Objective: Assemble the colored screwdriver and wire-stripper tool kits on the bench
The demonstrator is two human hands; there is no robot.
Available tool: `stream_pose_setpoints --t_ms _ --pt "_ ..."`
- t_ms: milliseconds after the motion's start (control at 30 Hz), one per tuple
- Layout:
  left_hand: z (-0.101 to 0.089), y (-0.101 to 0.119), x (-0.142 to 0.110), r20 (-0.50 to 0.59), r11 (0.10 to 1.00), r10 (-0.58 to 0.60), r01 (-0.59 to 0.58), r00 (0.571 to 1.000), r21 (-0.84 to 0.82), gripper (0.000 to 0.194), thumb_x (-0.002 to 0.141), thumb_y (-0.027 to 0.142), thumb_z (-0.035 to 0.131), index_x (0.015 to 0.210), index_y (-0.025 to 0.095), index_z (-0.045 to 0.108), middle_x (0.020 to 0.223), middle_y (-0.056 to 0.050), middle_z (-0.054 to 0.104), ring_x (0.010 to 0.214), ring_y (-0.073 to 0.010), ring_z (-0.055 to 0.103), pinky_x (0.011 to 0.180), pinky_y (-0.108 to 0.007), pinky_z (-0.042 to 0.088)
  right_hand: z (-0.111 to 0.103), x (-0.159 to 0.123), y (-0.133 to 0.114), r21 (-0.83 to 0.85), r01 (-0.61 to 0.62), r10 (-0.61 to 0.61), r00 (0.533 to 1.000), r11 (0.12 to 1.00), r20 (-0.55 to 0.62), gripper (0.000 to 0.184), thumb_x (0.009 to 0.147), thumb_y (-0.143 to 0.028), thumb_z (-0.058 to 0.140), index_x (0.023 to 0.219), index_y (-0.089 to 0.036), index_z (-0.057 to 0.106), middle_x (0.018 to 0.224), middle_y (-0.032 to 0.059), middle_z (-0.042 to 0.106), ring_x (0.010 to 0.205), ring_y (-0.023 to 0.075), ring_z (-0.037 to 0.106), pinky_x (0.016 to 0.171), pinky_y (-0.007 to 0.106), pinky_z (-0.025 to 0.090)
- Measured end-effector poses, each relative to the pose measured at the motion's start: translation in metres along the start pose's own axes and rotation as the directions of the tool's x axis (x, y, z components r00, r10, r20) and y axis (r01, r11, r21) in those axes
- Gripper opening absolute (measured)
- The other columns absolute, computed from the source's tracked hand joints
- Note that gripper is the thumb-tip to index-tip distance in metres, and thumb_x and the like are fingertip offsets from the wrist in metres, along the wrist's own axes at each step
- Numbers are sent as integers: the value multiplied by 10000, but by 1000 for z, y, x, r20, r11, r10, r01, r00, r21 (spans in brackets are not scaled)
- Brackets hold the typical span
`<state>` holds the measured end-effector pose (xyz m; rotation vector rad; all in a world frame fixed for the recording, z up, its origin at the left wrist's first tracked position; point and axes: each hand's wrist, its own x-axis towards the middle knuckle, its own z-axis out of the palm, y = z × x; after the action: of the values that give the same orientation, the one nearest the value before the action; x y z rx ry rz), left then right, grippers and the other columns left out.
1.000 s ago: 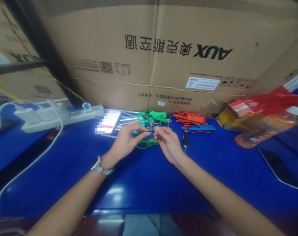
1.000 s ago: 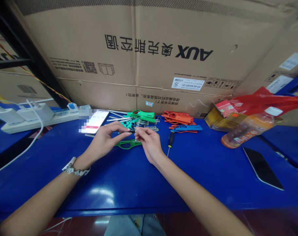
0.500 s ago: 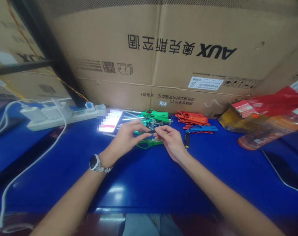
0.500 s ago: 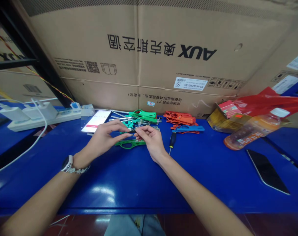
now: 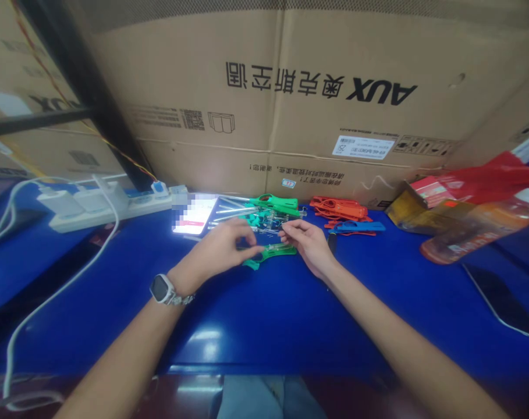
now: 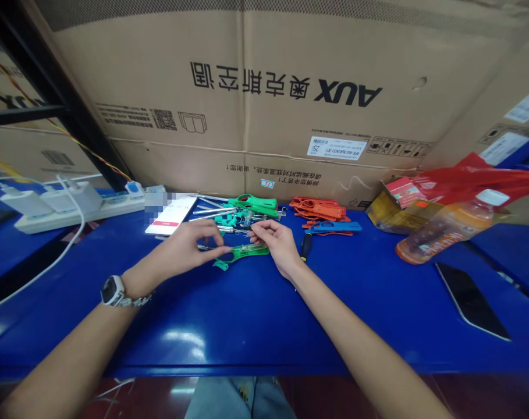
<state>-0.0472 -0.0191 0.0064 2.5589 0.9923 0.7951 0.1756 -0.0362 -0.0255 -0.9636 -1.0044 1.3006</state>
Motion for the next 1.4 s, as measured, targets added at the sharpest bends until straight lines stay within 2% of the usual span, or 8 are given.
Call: stream_pose_setpoints --t_ms 100,167,233,333,667,900,1100,1400 --pt "-5 -2 1 -266 998 27 -11 964 62 200 859 370 700 880 183 631 926 -39 623 918 -214 570 824 -353 465 1 0 1 -4 -8 8 1000 1000 12 343 615 -426 882 796 -178 729 716 12 733 634 114 629 656 256 500" --pt "-5 -2 2 -320 998 48 -30 946 62 300 829 392 734 1015 186 620 1059 -63 619 1017 -237 560 896 -390 468 2 -1 1 -2 -19 19 999 1000 30 350 617 -429 881 804 -176 730 716 13 735 629 113 630 667 259 506" --pt "0 0 3 -285 997 70 -57 956 52 393 816 431 746 1102 196 614 1115 -75 626 1061 -254 562 921 -416 471 4 -3 2 2 -22 22 999 1000 48 354 614 -433 883 803 -177 728 711 13 737 623 117 636 674 268 514" --pt "11 6 4 -245 996 76 -63 967 63 364 836 453 724 1093 211 634 1072 -63 665 1044 -255 587 916 -429 471 7 -5 3 3 -7 7 997 1000 79 341 624 -433 878 798 -181 729 697 12 733 617 124 644 672 275 524" --pt "10 16 6 -303 942 301 -232 904 242 160 908 338 655 968 190 665 966 -65 598 883 -210 549 759 -359 468 13 -7 9 40 -3 0 998 999 65 292 651 -409 868 796 -189 741 704 5 730 614 109 626 678 260 522" --pt "10 12 6 -269 945 280 -215 922 247 92 925 252 623 922 167 656 984 -79 599 883 -214 550 753 -369 478 14 -10 3 60 -22 19 998 998 57 275 643 -400 872 758 -188 740 670 -4 703 593 100 596 648 258 494" --pt "19 8 5 -340 963 261 -222 904 150 36 906 190 647 886 170 624 990 -66 586 884 -196 530 746 -343 472 17 -12 2 80 -47 43 998 996 42 269 596 -347 897 788 -201 776 693 -9 716 607 92 592 643 246 486" --pt "17 14 4 -383 942 289 -191 877 275 110 923 216 627 827 208 679 994 -63 600 842 -196 494 722 -373 403 16 -11 -5 135 -101 93 993 986 66 290 602 -333 890 830 -194 777 737 11 744 637 102 623 682 258 523"
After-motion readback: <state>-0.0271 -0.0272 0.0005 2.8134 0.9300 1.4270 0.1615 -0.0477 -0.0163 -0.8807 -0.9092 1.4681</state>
